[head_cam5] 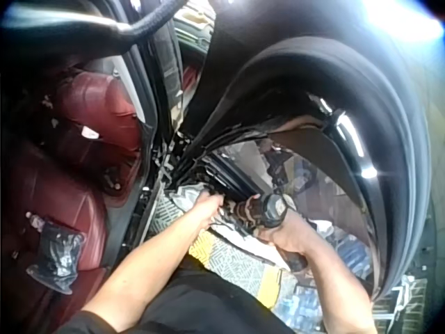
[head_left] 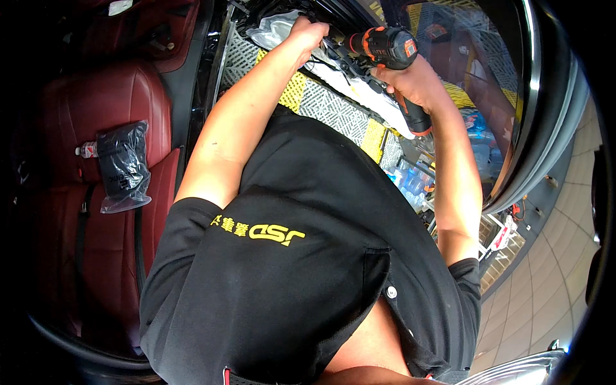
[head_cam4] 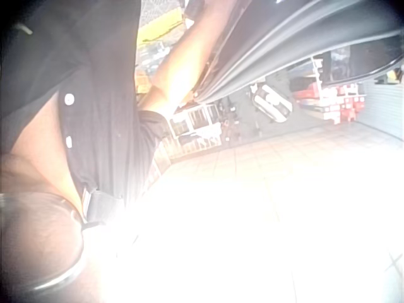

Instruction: The person uses a power drill to unscrew components from the interior of a car door, then picks up and prepares wiring and small clips from a storage case before connecting a wiring harness to the door panel.

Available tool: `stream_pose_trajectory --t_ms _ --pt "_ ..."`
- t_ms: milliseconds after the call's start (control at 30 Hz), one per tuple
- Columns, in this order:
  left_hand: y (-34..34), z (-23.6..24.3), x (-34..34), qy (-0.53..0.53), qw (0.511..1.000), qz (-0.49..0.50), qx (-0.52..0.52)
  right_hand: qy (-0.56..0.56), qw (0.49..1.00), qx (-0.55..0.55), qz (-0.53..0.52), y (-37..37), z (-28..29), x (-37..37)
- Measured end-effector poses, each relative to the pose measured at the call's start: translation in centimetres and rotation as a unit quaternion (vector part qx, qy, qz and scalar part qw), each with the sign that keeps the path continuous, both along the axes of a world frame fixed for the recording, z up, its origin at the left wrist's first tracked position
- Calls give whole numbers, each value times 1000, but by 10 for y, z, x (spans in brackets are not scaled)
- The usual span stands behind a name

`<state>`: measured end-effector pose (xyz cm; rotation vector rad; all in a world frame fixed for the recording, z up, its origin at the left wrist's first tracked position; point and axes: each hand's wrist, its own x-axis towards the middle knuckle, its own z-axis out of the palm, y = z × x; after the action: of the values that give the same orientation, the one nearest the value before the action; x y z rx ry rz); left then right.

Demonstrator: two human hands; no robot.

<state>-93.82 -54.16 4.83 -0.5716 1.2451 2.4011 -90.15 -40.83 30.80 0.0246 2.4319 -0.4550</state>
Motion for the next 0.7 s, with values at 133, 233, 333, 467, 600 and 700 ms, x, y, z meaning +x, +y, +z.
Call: stream_pose_trajectory --t_ms 133,233,333,467,600,700 --pt "0 3 0 -13 1000 10 5 -4 1000 -13 -7 -3 1 0" --pt "0 4 2 -16 1000 9 0 -29 999 3 -15 -5 3 -2" --pt "-1 3 3 -11 1000 2 -2 -30 999 11 -10 -7 3 -2" --pt "-2 1 2 -7 1000 -2 5 -1 1000 5 -9 -8 2 2" --pt "-2 0 -1 -15 1000 -19 -7 -4 1000 11 -2 -4 1 0" --pt "-4 6 2 -11 999 -15 -33 3 1000 20 3 -6 2 0"
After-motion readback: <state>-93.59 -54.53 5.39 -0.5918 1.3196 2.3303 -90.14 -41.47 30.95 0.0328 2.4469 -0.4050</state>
